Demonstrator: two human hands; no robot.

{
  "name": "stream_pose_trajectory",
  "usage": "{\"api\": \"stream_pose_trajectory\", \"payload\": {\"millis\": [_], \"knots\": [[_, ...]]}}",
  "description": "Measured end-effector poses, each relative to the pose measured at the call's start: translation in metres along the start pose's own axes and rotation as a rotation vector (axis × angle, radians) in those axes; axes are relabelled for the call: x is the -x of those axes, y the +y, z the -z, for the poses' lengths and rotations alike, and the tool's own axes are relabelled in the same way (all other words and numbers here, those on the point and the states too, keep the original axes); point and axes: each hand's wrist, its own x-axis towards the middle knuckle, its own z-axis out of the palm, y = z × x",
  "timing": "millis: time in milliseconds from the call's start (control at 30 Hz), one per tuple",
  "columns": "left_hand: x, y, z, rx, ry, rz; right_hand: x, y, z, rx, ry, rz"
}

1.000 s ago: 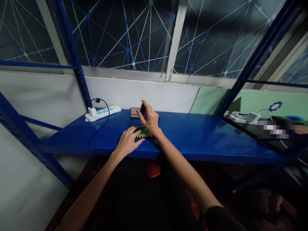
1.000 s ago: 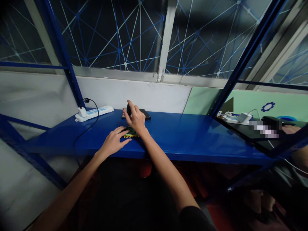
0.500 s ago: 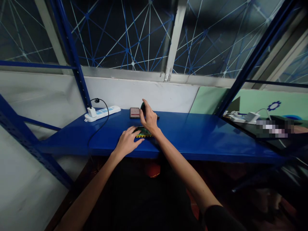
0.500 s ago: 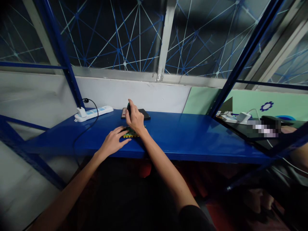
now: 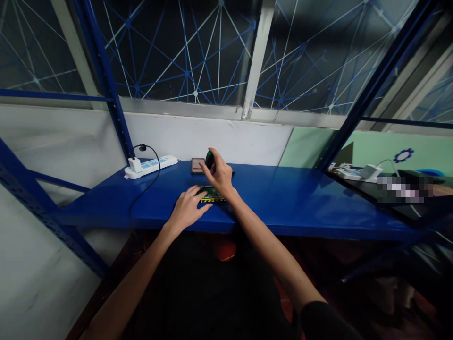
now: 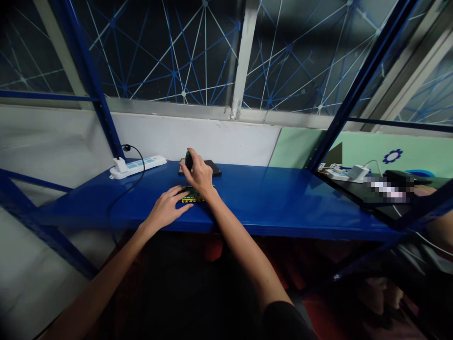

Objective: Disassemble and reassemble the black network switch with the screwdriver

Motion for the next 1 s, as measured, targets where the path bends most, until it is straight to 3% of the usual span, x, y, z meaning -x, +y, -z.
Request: {"api": "stream_pose_trajectory", "payload": {"millis": [633,1000], "knots": [[-0.0006,0.0014,0.0013,0.008,-0.007,0.009,-0.0006,-0.0018,0.0016,0.101,-0.062,0.008],[0.0001,0.0003,0.0002,0.012,-0.011,0.012,0.0000,0.0002,-0.0002,-0.005,-0.015,-0.039]]}}
